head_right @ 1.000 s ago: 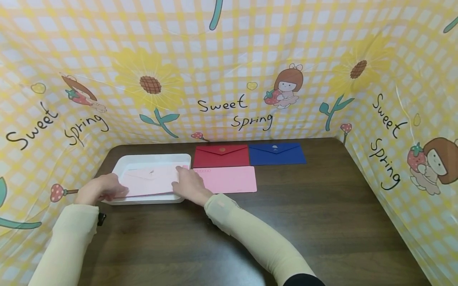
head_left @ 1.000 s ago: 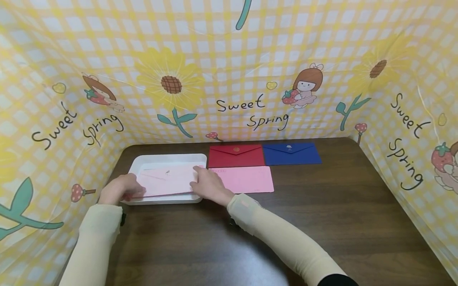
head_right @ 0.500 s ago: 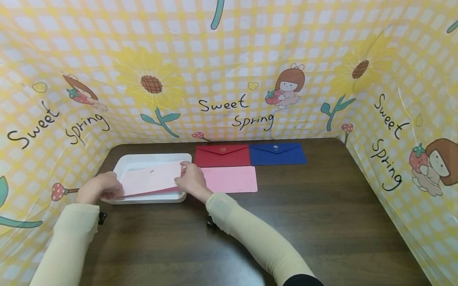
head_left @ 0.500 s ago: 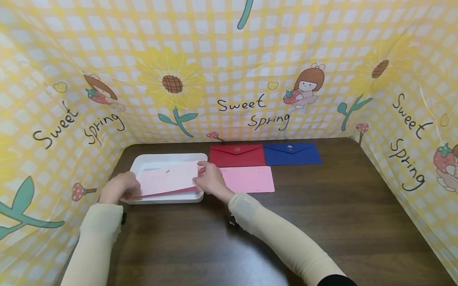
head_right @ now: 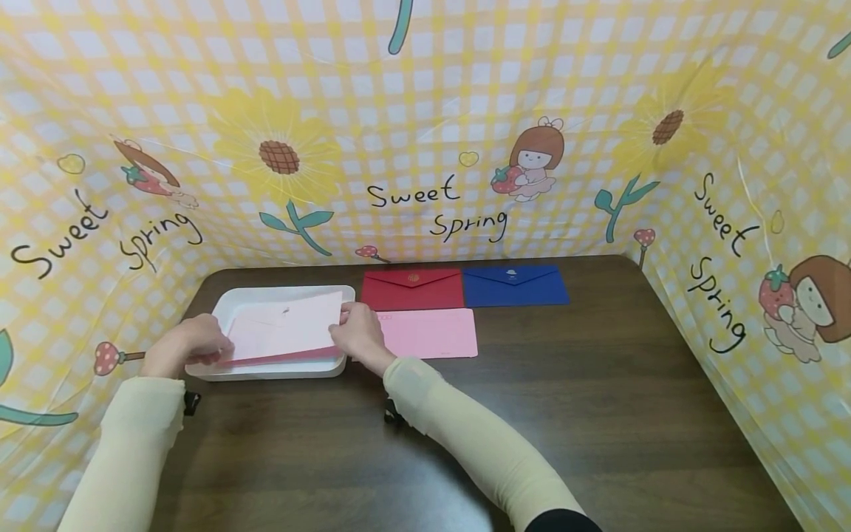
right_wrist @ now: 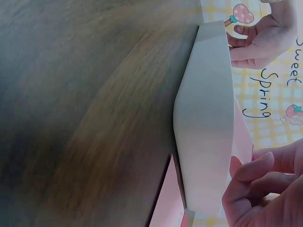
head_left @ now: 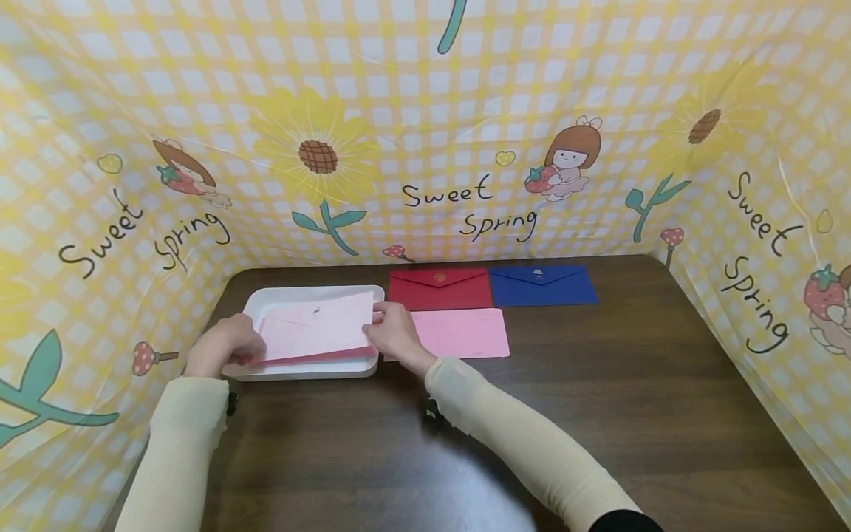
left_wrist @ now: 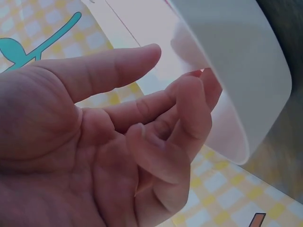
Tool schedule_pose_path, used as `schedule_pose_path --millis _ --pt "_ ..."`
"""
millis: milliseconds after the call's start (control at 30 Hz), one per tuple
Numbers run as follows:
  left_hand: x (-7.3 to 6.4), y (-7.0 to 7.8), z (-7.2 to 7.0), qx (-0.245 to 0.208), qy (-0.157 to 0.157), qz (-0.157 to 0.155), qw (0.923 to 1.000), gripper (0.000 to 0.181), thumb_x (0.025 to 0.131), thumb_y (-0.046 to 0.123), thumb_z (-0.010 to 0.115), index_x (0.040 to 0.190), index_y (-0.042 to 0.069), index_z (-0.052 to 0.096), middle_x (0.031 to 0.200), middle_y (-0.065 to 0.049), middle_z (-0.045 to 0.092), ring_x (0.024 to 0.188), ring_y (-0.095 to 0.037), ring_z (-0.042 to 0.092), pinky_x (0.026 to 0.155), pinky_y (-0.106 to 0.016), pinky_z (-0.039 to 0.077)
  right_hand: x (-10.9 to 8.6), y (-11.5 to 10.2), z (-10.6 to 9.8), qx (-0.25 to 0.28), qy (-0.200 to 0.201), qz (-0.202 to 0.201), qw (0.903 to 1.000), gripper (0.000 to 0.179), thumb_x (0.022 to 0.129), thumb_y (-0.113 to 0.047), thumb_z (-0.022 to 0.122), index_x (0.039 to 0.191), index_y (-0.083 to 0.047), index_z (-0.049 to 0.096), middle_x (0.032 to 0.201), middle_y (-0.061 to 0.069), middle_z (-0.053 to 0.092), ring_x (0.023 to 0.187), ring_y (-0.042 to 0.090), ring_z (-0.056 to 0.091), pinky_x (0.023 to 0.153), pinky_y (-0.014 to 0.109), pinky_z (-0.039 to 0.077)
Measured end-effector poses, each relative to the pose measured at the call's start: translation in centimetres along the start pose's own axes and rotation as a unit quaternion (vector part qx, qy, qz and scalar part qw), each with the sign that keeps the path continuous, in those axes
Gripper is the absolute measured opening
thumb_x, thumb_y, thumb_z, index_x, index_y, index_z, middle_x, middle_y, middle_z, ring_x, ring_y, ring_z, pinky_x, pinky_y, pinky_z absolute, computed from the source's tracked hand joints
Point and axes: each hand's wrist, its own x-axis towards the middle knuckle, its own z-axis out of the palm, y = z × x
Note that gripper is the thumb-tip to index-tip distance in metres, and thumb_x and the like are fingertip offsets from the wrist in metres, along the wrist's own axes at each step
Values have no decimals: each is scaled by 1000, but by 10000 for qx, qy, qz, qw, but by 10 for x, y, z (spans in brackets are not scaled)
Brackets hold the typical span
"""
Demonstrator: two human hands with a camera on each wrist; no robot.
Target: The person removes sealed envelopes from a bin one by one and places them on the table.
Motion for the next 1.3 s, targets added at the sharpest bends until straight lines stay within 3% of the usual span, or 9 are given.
schedule_pose_path --millis 200,267,533,800,1100,1300 --pt "3 -2 -5 154 -96 53 9998 13 81 8 65 76 -3 60 64 -9 61 56 -17 54 54 -26 43 0 0 -5 -63 -44 -38 10000 39 99 -13 72 137 -2 68 123 13 74 110 24 70 90 36 59" --pt "3 -2 -6 205 -105 67 9997 14 82 8 65 73 -2 61 63 -8 61 55 -17 53 54 -26 43 0 1 -6 -80 -49 -94 9999 34 100 -12 70 133 -1 71 121 13 74 104 22 71 87 35 59" --pt "-1 -7 -5 220 -36 265 9994 17 81 8 66 67 0 64 60 -4 59 52 -15 49 53 -27 41 2 4 -10 -67 -73 -82 9999 22 98 -11 73 116 0 77 98 7 76 81 14 65 74 28 56" --pt "-5 -3 -6 161 38 314 9994 13 79 8 69 69 0 64 63 -6 60 54 -16 51 53 -27 43 1 5 -17 344 -223 406 9983 21 99 -12 74 116 -1 76 88 11 73 61 28 64 48 24 45" --pt "-10 -1 -6 -131 -32 542 9984 18 82 9 66 64 4 64 60 -3 56 50 -13 43 50 -27 38 1 8 -25 560 -186 640 9962 19 98 -12 74 114 -1 77 100 7 70 77 22 62 63 37 57" --pt "-18 3 -6 -349 -109 563 9977 12 88 9 64 80 -1 63 71 -8 60 61 -19 51 56 -30 43 -1 11 -32 683 -238 852 9937 22 98 -14 74 117 -3 76 101 7 69 76 26 63 65 39 59"
